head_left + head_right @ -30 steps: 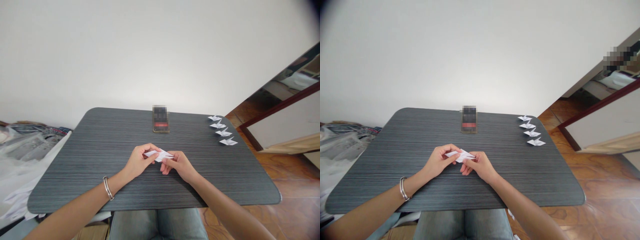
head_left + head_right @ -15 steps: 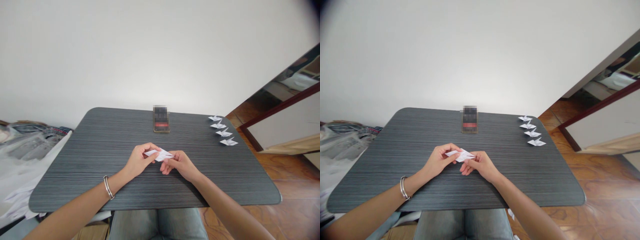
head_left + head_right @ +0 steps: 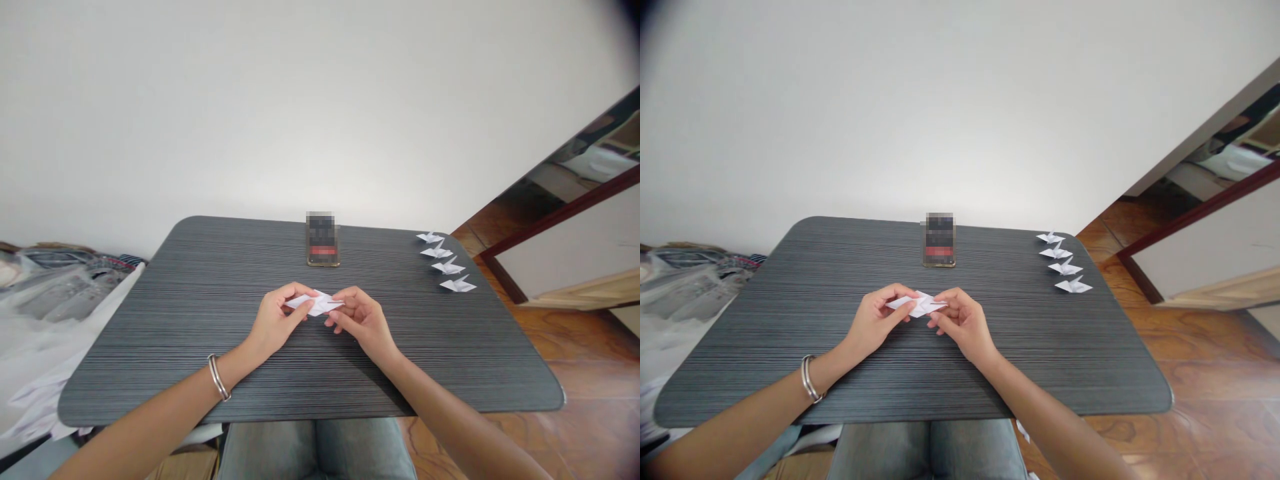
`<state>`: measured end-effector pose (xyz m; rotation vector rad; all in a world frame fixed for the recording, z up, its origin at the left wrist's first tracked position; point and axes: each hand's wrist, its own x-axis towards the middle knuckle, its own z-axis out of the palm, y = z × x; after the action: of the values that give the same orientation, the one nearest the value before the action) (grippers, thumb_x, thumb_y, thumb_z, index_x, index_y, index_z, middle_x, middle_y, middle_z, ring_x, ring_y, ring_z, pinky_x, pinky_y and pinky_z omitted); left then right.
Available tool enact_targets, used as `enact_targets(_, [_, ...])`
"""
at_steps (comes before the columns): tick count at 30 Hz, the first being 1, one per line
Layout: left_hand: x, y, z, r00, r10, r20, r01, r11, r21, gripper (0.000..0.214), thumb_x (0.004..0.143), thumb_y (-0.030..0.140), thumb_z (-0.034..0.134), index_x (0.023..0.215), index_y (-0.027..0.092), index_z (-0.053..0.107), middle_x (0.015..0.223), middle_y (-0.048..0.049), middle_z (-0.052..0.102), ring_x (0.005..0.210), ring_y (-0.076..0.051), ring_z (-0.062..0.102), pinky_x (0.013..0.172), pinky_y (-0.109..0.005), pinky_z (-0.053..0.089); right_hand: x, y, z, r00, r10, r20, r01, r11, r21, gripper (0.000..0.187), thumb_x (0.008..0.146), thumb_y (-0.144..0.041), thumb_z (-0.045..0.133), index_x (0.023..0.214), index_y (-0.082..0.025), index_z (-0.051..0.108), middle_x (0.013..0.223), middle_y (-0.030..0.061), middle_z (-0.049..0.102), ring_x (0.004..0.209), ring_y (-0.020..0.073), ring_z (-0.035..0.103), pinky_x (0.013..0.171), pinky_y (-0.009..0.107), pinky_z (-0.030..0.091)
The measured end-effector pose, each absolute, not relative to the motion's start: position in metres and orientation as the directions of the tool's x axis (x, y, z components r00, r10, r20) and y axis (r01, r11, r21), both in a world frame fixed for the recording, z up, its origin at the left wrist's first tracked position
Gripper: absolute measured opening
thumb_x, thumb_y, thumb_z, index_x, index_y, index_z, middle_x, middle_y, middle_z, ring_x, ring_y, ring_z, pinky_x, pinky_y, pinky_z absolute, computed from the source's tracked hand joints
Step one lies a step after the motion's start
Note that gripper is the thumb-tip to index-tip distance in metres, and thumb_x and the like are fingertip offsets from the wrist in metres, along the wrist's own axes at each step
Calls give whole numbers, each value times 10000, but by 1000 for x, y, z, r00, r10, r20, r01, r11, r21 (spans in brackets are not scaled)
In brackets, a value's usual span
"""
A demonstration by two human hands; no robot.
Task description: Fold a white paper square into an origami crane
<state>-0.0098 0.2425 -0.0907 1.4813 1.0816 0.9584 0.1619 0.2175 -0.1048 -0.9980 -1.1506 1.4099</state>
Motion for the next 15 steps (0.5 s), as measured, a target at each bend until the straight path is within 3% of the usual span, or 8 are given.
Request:
enact_targets(4, [-7, 239, -89, 236, 970, 63, 146, -100, 984, 154, 760, 255, 581, 836, 137, 645, 769, -28, 637, 583, -101, 556, 512, -182, 471, 158, 215, -105, -78, 997, -6, -147, -17, -989, 126, 688, -242, 688, 759, -178, 606, 697, 8, 668, 566, 120, 638, 461, 198, 479])
enact_targets(15, [3, 229, -97, 228, 942, 245, 208, -293, 933, 109, 788, 229, 567, 767, 152, 641, 676, -10, 575, 604, -108, 538, 534, -191, 454, 154, 213, -108, 59, 997, -49, -157, -40, -987, 150, 633, -273, 740, 642, -170, 630, 533, -10, 651, 498, 125, 614, 514, 244, 519])
